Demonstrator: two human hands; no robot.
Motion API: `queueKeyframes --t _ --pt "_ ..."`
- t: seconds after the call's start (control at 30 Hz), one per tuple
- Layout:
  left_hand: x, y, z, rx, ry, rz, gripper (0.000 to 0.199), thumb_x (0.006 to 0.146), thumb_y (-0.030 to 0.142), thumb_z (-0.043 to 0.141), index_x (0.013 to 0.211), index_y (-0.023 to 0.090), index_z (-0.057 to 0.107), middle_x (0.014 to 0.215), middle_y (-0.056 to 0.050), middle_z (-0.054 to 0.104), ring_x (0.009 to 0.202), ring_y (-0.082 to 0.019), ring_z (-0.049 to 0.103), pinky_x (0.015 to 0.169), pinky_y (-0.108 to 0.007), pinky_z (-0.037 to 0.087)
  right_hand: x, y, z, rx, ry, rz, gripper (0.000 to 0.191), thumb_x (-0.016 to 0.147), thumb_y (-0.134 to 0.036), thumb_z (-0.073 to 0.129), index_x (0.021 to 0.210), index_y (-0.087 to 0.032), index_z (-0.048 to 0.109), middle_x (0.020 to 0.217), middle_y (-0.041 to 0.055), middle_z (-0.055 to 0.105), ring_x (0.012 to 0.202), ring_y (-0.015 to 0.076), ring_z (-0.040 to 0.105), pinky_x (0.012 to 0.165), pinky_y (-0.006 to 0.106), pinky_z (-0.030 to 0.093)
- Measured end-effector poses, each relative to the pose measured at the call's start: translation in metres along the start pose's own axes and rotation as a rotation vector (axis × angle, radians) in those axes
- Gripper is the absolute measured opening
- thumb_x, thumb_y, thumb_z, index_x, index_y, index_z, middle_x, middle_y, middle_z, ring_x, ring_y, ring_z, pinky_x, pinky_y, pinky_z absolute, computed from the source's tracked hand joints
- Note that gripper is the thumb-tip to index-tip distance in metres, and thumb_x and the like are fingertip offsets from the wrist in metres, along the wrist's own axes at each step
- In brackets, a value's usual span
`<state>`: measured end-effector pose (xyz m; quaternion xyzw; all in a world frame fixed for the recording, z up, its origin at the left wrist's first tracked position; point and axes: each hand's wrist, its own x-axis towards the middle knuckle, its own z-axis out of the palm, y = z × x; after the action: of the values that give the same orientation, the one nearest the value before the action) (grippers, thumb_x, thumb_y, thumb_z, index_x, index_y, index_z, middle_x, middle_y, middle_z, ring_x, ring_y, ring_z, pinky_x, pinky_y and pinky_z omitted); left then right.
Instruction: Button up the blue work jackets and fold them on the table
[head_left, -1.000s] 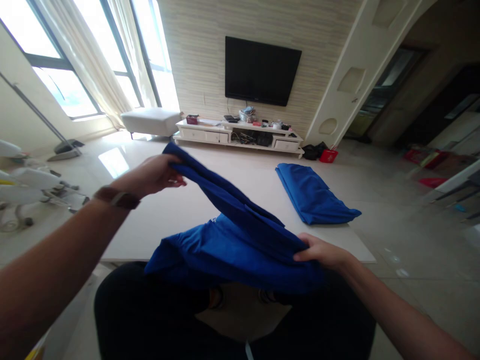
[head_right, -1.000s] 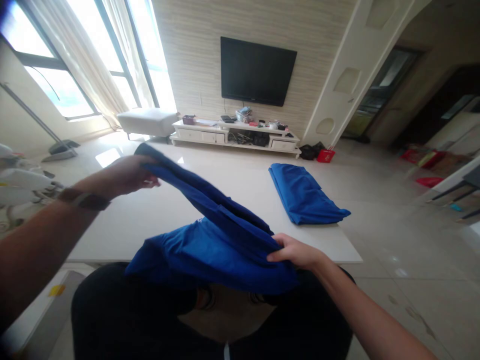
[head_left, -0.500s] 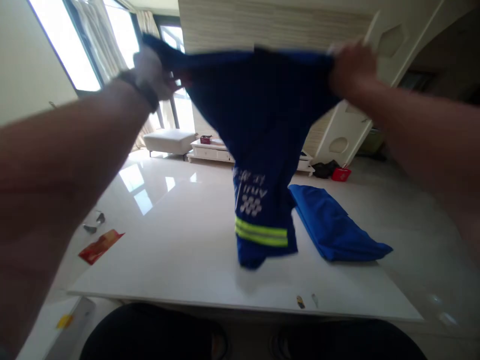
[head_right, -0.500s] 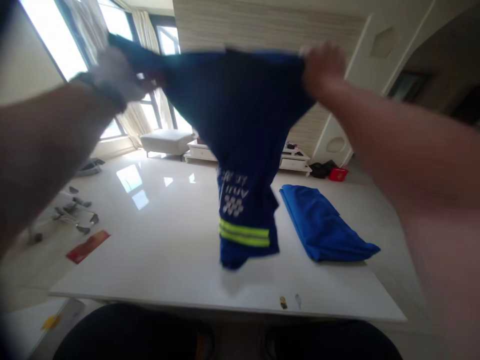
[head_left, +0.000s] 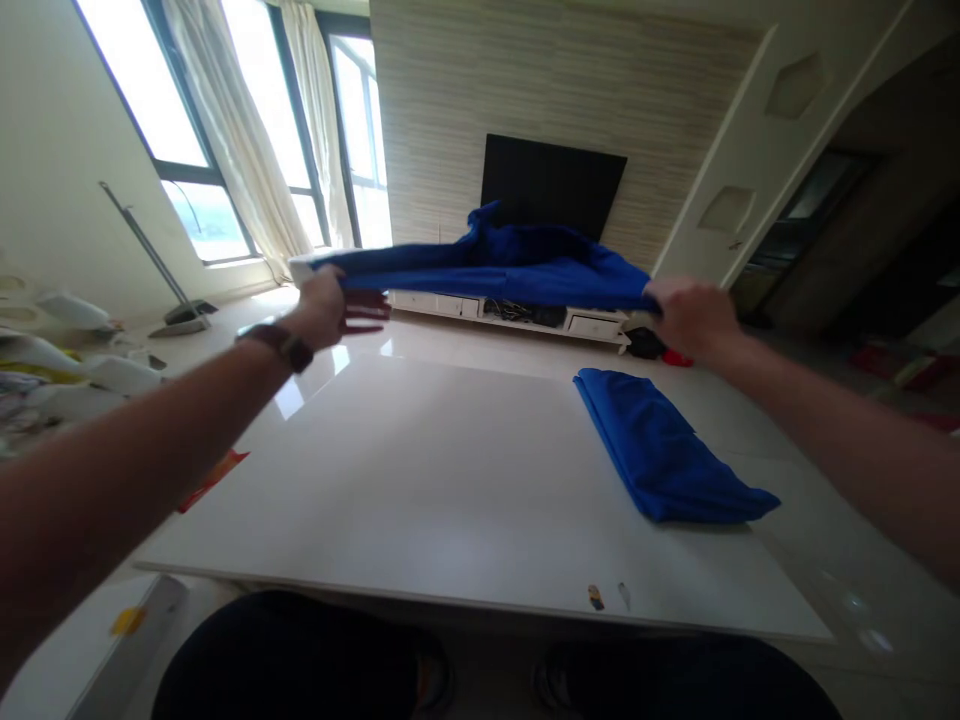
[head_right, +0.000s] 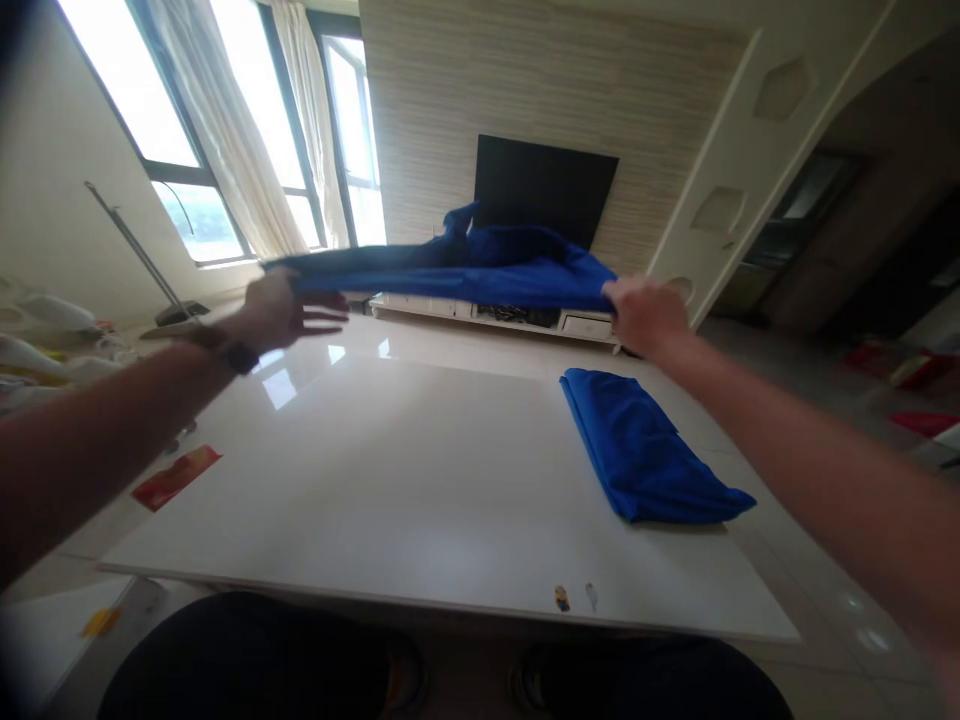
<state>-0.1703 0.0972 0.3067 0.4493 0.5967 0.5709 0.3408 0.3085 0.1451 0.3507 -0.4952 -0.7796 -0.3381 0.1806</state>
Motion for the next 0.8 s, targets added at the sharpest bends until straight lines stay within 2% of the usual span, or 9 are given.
queueKeyframes --t 0.1,0.2,0.3,0.4,0.5,0.57,0.63,0.73,0.8 --pt "-0.066 -0.114 0.004 -0.039 -0.069 -0.335 0.052 0.092 0.044 0.039 0.106 0.0 0.062 0.098 -0.025 0.073 0.082 -0.03 0.072 0.081 -0.049 0.06 -0.123 -0.04 0.063 0.015 -0.388 -0.066 0.031 0.082 -0.001 0.051 0.104 -0.013 0.069 0.101 0.0159 0.071 0.1 0.0289 0.068 0.087 0.04 0.051" --pt "-0.129 -0.229 -0.006 0.073 -0.222 -0.497 0.049 0.086 0.055 0.043 0.091 0.012 0.065 0.091 -0.018 0.075 0.08 -0.028 0.072 0.075 -0.039 0.059 -0.244 -0.077 0.113 0.214 -0.643 -0.061 0.052 0.078 0.002 0.047 0.121 -0.017 0.07 0.119 0.0149 0.07 0.11 0.0275 0.066 0.095 0.038 0.05" --pt "-0.166 -0.3 -0.027 0.367 -0.447 -0.564 0.051 0.084 0.062 0.041 0.077 0.017 0.065 0.085 -0.015 0.074 0.076 -0.028 0.07 0.071 -0.039 0.057 -0.323 -0.098 0.138 0.322 -0.814 -0.051 0.058 0.07 0.003 0.049 0.118 -0.022 0.072 0.113 0.0119 0.072 0.11 0.027 0.065 0.096 0.037 0.049" --pt "-0.17 -0.328 -0.045 0.822 -0.331 -0.423 0.046 0.081 0.06 0.044 0.082 0.017 0.062 0.082 -0.015 0.069 0.08 -0.034 0.068 0.078 -0.045 0.054 -0.35 -0.104 0.145 0.383 -0.887 -0.048 0.059 0.068 0.001 0.05 0.117 -0.023 0.072 0.113 0.0113 0.071 0.11 0.0272 0.064 0.097 0.037 0.047" --pt "-0.157 -0.335 -0.046 0.991 -0.101 -0.188 0.064 0.079 0.064 0.052 0.119 0.015 0.055 0.107 -0.018 0.064 0.097 -0.037 0.067 0.087 -0.047 0.052 -0.346 -0.104 0.146 0.415 -0.915 -0.084 0.057 0.068 0.001 0.048 0.116 -0.02 0.072 0.116 0.0119 0.069 0.11 0.0266 0.063 0.097 0.037 0.047" --pt "-0.149 -0.337 -0.036 0.964 -0.125 -0.112 0.073 0.078 0.062 0.056 0.135 0.017 0.046 0.111 -0.016 0.062 0.101 -0.035 0.066 0.09 -0.045 0.051 -0.338 -0.105 0.147 0.421 -0.919 -0.102 0.056 0.068 0.002 0.048 0.115 -0.018 0.072 0.121 0.0131 0.066 0.113 0.0269 0.061 0.1 0.038 0.045" --pt "-0.143 -0.341 -0.024 0.925 -0.207 -0.081 0.066 0.081 0.05 0.056 0.137 0.018 0.046 0.104 -0.012 0.063 0.1 -0.031 0.067 0.09 -0.041 0.051 -0.332 -0.109 0.148 0.433 -0.918 -0.098 0.054 0.068 0.002 0.049 0.113 -0.017 0.072 0.125 0.0141 0.064 0.116 0.0272 0.059 0.102 0.038 0.044" --pt "-0.14 -0.347 -0.017 0.896 -0.287 -0.1 0.038 0.08 0.03 0.052 0.116 0.019 0.061 0.096 -0.009 0.068 0.094 -0.026 0.067 0.087 -0.034 0.05 -0.333 -0.115 0.144 0.503 -0.941 -0.072 0.048 0.068 0.001 0.052 0.107 -0.016 0.073 0.125 0.014 0.061 0.116 0.0267 0.057 0.103 0.037 0.043" --pt "-0.145 -0.353 -0.027 0.905 -0.364 -0.164 0.023 0.075 0.024 0.053 0.093 0.02 0.067 0.09 -0.007 0.07 0.088 -0.024 0.067 0.081 -0.032 0.049 -0.341 -0.116 0.134 0.587 -0.986 -0.056 0.04 0.069 -0.002 0.055 0.102 -0.017 0.074 0.124 0.0128 0.06 0.115 0.0262 0.057 0.103 0.037 0.044"
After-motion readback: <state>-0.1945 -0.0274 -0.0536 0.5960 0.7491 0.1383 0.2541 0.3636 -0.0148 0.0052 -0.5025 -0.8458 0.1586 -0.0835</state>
